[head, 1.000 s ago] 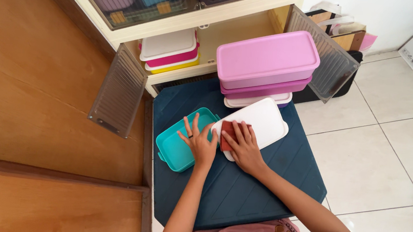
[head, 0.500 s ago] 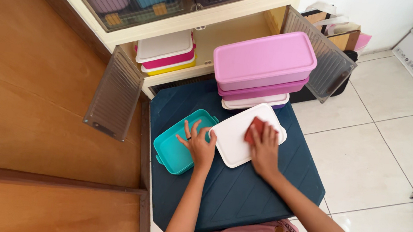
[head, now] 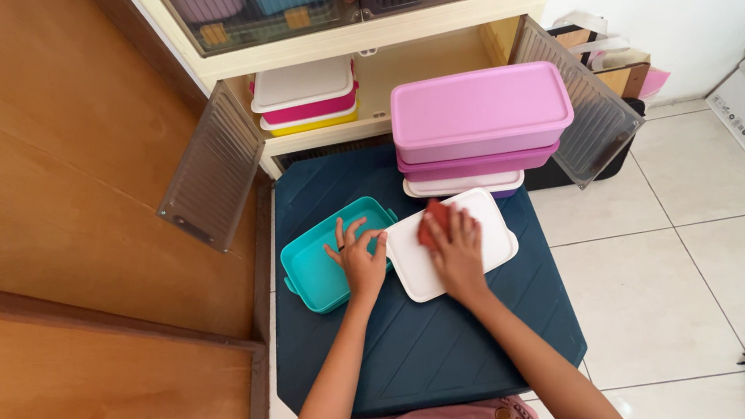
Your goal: The person wipes plastic food-storage containers and their lids one at a time with a red cloth on a small table, then stacks the cleaned containers and places the stacks into an open cabinet shelf.
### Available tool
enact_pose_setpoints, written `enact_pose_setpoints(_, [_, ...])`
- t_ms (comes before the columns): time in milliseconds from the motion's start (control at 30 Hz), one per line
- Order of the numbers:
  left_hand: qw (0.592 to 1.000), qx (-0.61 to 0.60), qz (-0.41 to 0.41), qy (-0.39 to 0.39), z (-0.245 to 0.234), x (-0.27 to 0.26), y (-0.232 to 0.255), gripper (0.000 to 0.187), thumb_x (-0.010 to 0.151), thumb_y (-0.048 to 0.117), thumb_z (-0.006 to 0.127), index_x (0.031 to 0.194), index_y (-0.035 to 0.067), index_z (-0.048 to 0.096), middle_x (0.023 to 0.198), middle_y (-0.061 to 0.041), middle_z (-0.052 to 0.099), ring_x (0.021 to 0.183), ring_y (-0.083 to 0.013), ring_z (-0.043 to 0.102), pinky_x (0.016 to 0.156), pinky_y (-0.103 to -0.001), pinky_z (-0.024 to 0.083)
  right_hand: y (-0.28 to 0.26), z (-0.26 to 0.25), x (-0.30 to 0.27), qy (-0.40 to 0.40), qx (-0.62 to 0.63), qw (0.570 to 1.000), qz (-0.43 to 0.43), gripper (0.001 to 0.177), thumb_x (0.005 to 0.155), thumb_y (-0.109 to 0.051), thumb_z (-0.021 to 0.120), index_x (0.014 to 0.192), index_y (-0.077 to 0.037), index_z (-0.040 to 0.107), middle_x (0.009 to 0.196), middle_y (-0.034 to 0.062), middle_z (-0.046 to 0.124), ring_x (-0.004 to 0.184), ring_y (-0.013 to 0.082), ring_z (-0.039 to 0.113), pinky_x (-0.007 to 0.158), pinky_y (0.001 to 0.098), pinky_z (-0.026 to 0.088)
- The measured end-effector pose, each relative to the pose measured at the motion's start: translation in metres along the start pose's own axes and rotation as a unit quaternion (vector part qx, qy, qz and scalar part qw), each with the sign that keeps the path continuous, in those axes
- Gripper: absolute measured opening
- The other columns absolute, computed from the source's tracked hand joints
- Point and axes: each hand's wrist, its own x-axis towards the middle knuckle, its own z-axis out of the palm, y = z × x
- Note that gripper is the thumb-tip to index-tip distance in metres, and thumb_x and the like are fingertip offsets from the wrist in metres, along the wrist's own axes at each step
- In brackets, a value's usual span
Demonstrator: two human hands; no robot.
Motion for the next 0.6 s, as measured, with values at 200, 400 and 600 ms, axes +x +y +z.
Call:
enact_pose_setpoints(200, [1.0,-0.007,-0.001,0.005,0.002,-0.002,-0.003,0.018,0.092,0.031,0.073,0.084,0.016,0.078,0.133,-0.002,0.062,0.151,-0.0376,0.029,0.113,-0.08,-0.002,0.053,-0.006,-0.022,0.046,-0.024,0.992,0.114,0.064,0.102,-0.026,0.056,0.162,-0.018,0.035,0.167,0.0297,0.018,0.154,0.0481,0.018,0.123,0.0597,0.015])
enact_pose_setpoints(400, [1.0,-0.011,-0.009,0.013,0.007,-0.002,-0.009,0.019,0.093,0.032,0.072,0.085,0.015,0.077,0.13,-0.001,0.064,0.151,-0.0365,0.03,0.114,-0.079,-0.002,0.016,-0.015,-0.056,-0.039,0.014,0.997,0.064,0.075,0.091,-0.023,0.06,0.159,-0.015,0.032,0.165,0.0287,0.016,0.153,0.0474,0.018,0.123,0.0573,0.016])
enact_pose_setpoints(600, [0.999,-0.03,-0.012,0.02,0.013,-0.003,-0.015,0.02,0.093,0.033,0.072,0.086,0.015,0.076,0.128,0.002,0.065,0.151,-0.0334,0.032,0.115,-0.078,0.001,-0.046,-0.019,-0.052,-0.087,0.064,0.991,-0.084,0.079,0.084,-0.022,0.064,0.157,-0.017,0.035,0.163,0.0258,0.022,0.152,0.0449,0.022,0.122,0.0559,0.017])
